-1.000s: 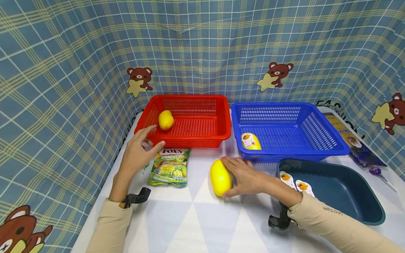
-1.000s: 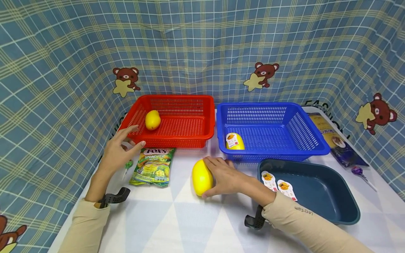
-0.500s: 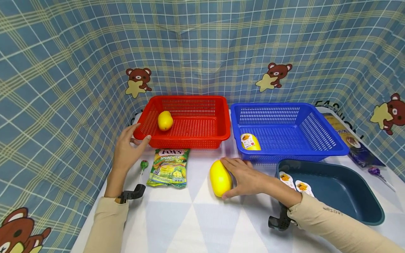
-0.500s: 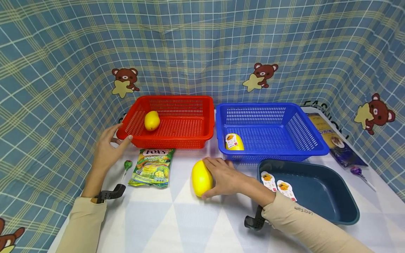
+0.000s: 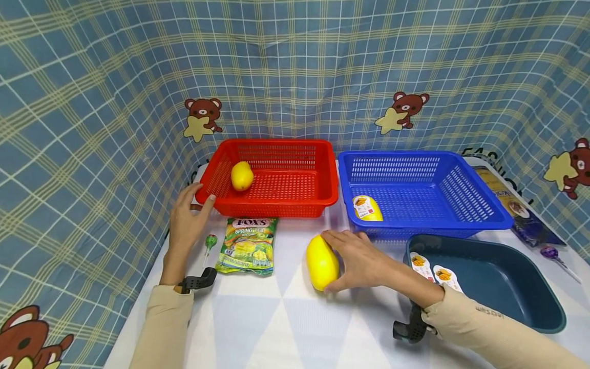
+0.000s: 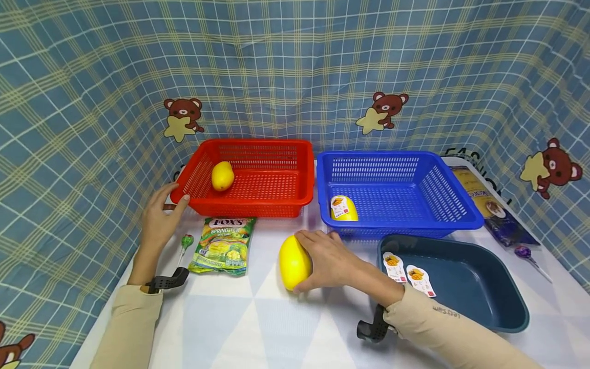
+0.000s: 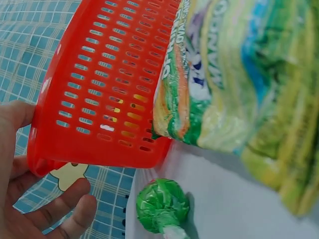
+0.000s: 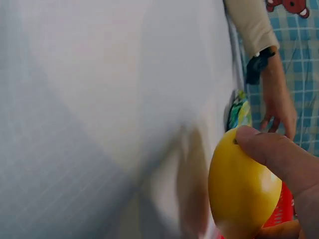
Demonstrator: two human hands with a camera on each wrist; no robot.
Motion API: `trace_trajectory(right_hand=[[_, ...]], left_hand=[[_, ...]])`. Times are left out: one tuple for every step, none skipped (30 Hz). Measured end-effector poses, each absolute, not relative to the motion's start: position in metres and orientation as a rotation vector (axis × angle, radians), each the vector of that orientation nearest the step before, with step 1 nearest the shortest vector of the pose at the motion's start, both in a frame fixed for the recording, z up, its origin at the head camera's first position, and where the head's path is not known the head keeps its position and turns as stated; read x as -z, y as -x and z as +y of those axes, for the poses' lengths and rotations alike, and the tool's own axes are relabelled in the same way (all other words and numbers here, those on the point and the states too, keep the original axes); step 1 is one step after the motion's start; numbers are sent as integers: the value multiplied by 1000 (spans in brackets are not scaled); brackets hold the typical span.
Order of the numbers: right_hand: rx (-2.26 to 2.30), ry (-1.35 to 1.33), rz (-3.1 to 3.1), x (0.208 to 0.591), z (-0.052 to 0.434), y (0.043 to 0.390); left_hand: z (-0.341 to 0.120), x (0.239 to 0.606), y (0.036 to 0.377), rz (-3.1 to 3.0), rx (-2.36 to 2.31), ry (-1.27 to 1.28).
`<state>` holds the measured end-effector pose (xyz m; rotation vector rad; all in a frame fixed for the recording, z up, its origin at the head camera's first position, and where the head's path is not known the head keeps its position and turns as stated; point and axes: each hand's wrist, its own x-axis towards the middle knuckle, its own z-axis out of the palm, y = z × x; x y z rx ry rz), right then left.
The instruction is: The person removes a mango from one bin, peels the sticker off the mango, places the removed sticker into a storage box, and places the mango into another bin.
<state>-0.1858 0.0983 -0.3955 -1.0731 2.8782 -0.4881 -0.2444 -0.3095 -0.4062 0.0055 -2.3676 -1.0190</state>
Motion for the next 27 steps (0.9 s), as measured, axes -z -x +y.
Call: trace_trajectory(right_hand=[[508,1091,2876,393,97,185],[534,1106,2873,390,96,184],[565,1118,2866,385,95,183],[588,1127,2862,380,94,183],[615,1135,2857,374,93,183],[644,1143,2851,368,93,183],[674,1147,2844,361,92,184],[703,1150,2835,354,92,186],[731,1157,2827,348,92,188],[756,1167,2821,341,91,191],[779,1181,2816,335,91,194],[795,1189,2812,329,90,197],[807,1200,2809,322,90,201],[807,1209,2809,316,88,205],[797,1212,2815,310,87,210],[779,1216,2821,305,85,215],[760,1216,2828,300,83,220],[746,1216,2834,295,81,225],[730,1222,2841,291,78,232],[717,1226,2848,287,75,238],[704,1230,2858,283,72,244],[696,1236,2863,280,69,251],[690,1238,2871,277,66,257],[682,1242,2877,274,62,263],[672,1241,2881,271,59,269],[663,1237,2882,268,55,275],[653,1229,2881,266,50,281]], left_hand=[[-310,407,244,-2357,1025,-2],[-311,408,244,-2350,1026,1],[-312,408,244,-2342,1026,3],[-312,408,244,-2334,1031,6],[-313,408,244,-2326,1036,9],[-313,409,245,-2319,1040,11],[-313,409,245,-2311,1045,14],[-313,409,245,-2307,1047,17],[-313,410,246,-2305,1048,19],[-312,411,246,-2306,1050,18],[-312,412,246,-2307,1050,19],[-312,414,246,-2308,1050,19],[-311,414,246,-2307,1049,17],[-311,415,246,-2306,1047,16],[-311,415,246,-2300,1049,17],[-310,416,247,-2292,1050,20],[-310,416,247,-2281,1053,29],[-310,416,247,-2269,1058,38],[-310,416,247,-2259,1064,50],[-310,415,248,-2252,1064,60],[-310,415,248,-2244,1070,71],[-311,416,248,-2239,1073,77],[-311,416,249,-2235,1076,84],[-311,417,249,-2233,1077,87],[-311,417,249,-2234,1075,88],[-312,418,248,-2237,1070,82],[-312,419,248,-2239,1068,77]])
